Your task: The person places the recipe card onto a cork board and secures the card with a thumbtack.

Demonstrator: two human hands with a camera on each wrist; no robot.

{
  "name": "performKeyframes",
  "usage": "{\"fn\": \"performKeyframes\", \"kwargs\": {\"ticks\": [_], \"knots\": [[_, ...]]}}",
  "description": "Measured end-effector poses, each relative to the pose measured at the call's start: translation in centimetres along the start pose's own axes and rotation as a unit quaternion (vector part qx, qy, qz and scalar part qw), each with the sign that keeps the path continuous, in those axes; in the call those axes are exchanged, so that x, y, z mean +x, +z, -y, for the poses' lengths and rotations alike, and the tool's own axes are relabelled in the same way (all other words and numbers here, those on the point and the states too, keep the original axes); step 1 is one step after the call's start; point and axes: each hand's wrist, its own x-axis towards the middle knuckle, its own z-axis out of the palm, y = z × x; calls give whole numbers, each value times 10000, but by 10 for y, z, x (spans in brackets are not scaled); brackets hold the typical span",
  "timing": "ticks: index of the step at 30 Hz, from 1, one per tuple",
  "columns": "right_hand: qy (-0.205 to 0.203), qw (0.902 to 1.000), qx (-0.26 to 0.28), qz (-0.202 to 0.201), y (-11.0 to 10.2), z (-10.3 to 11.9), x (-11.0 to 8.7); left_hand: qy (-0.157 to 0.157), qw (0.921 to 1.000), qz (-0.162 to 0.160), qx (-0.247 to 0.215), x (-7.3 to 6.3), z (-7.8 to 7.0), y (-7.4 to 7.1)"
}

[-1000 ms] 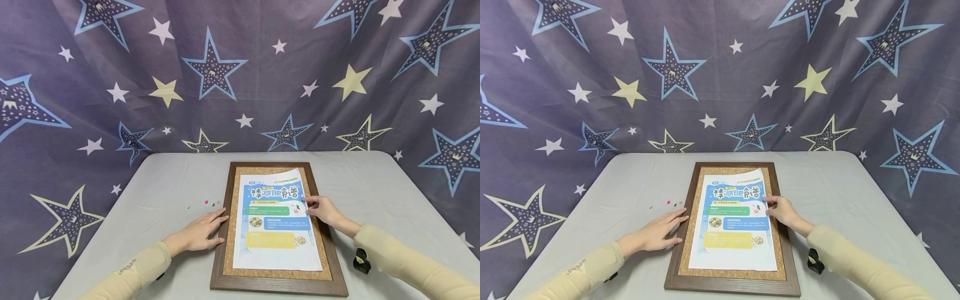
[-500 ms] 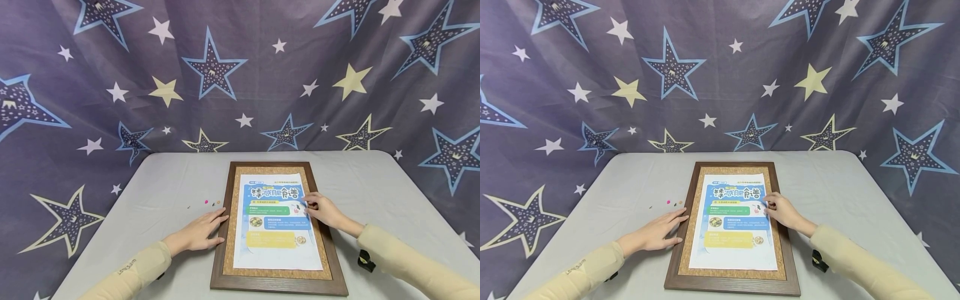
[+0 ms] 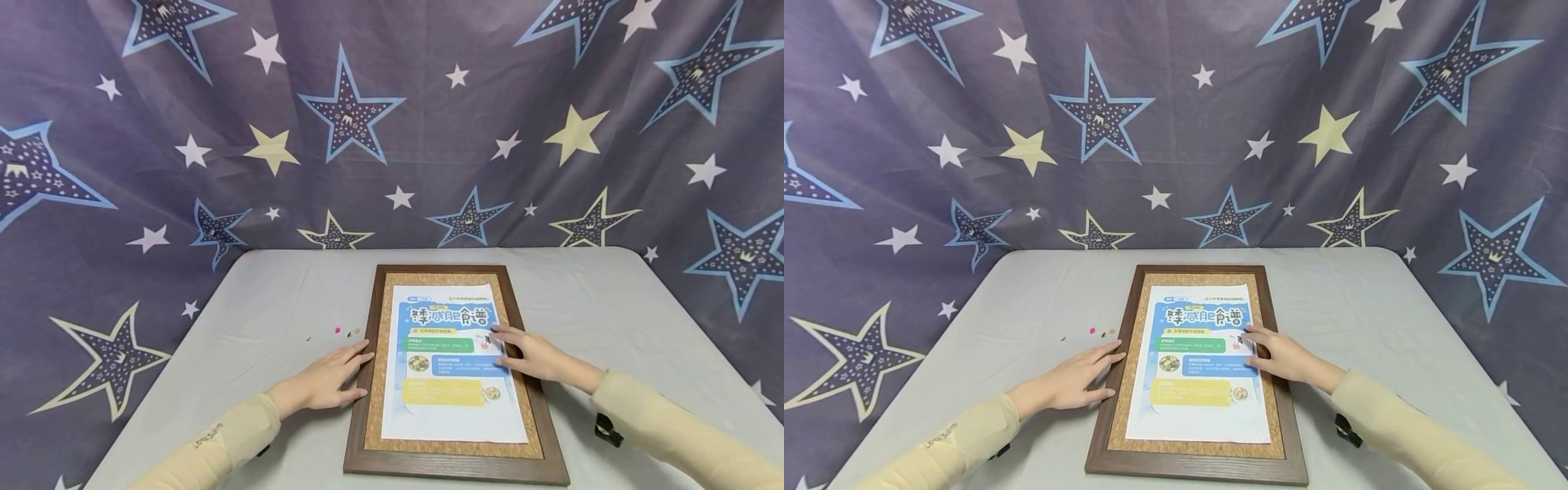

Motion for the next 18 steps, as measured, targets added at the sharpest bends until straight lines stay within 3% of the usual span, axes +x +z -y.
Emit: {"fn": "performKeyframes", "kwargs": {"ticks": [18], "knots": [[-406, 9982, -47, 443, 6, -7, -6, -100, 9999, -41, -112, 2, 0, -2]]}}
